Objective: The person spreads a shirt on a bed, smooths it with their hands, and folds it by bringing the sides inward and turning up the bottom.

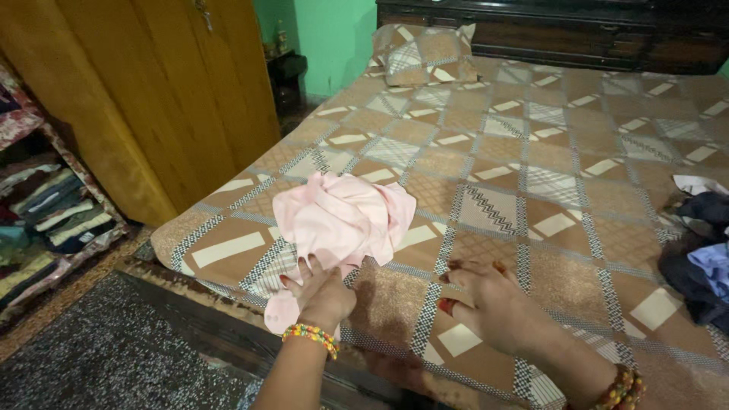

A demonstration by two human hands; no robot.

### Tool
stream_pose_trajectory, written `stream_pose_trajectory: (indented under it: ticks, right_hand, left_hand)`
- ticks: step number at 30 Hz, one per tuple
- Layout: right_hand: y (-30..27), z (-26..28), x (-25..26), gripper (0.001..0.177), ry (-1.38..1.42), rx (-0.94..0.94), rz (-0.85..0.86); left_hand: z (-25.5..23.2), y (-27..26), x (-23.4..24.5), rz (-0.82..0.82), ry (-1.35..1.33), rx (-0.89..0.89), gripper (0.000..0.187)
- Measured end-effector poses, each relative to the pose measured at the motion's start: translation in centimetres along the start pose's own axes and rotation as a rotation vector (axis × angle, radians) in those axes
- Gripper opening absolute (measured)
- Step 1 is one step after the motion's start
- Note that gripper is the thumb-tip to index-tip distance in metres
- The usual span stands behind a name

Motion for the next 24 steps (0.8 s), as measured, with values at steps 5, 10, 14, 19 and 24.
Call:
stream_pose_trajectory:
  ticks: [5,10,14,19,24]
  right_hand:
    - [0.0,0.5,0.5,0.047,0.232,-0.253,0.173]
    - [0.2,-1.6,-2.0,0.042,0.564,-0.300,0.237]
    - [0.7,-4.9,-5.3,0.042,1.187,-0.270,0.143]
    - [-0.8,-7.0,-6.4,0.045,1.761,-0.271,0.023]
    - [-3.9,-9.1,-5.1,0.037,1.771,-0.440,0.015]
  left_hand:
    - [1.4,2.2,-1.4,-0.038,-0.101,-0.024,0.064]
    - [0.5,2.7,-1.5,-0.141,-0.430,-0.213,0.046]
    - [-4.1,-2.0,-2.3,0.013,-0.974,-0.448,0.032]
    - [-11.3,-12.0,-3.1,-0.193,-0.858,-1.138,0.024]
    - [-15.9,-18.7,-5.5,-0.160,-0.761,-1.420,0.021]
Point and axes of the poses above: each hand's wrist, its own y-axis towards the middle knuckle, its own x-axis out of the back of the hand, z = x × y, the point moved 4 cm from there along y, towards the middle knuckle, and after that the axes turned 15 degrees about z, right-handed, at the moved point
